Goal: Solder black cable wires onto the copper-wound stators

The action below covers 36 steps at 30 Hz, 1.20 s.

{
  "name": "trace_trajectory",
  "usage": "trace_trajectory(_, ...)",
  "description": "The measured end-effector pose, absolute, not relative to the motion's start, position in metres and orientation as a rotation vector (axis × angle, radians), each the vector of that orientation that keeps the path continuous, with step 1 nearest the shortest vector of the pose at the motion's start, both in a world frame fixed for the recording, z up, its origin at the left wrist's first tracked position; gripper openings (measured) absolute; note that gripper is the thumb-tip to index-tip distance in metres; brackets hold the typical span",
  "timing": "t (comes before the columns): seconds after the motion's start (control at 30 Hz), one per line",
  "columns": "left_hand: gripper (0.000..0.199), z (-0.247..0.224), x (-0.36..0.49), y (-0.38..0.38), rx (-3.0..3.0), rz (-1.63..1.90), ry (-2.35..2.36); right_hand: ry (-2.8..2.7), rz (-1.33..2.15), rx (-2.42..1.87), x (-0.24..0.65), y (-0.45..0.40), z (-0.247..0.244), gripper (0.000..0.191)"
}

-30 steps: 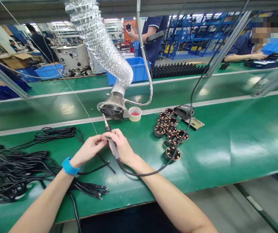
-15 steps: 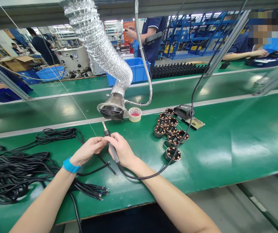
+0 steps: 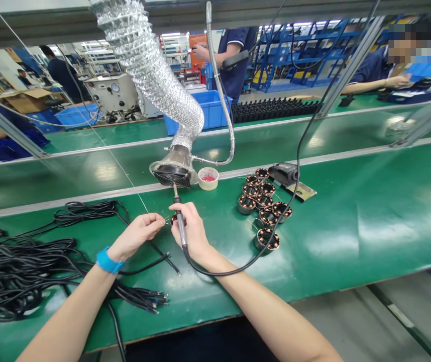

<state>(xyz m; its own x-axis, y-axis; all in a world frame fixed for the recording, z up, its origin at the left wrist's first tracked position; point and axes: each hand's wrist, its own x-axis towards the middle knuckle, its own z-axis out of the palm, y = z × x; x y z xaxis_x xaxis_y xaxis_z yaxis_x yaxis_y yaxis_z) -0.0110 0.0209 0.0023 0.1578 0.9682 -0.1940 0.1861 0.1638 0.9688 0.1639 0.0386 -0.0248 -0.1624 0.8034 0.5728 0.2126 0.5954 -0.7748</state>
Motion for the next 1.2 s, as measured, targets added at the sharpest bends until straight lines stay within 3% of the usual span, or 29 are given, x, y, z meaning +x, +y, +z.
trace_trajectory(0.23,0.038,0.005,-0.009,0.019,1.284,0.836,1.272,-1.678,0.705,-0.797,0.167,0.036,-0.020,0.044)
trace_trajectory(0.43,0.039,0.005,-0.008,0.020,1.268,0.829,1.279,-1.519,0.564,-0.853,0.175,0.029,-0.002,0.015)
trace_trajectory(0.6,0.039,0.003,-0.006,0.019,1.297,0.840,1.321,-1.435,0.487,-0.794,0.182,0.024,-0.002,0.026)
trace_trajectory(1.2,0.039,0.003,-0.004,0.019,1.344,0.848,1.346,-1.503,0.524,-0.774,0.180,0.026,-0.008,0.025)
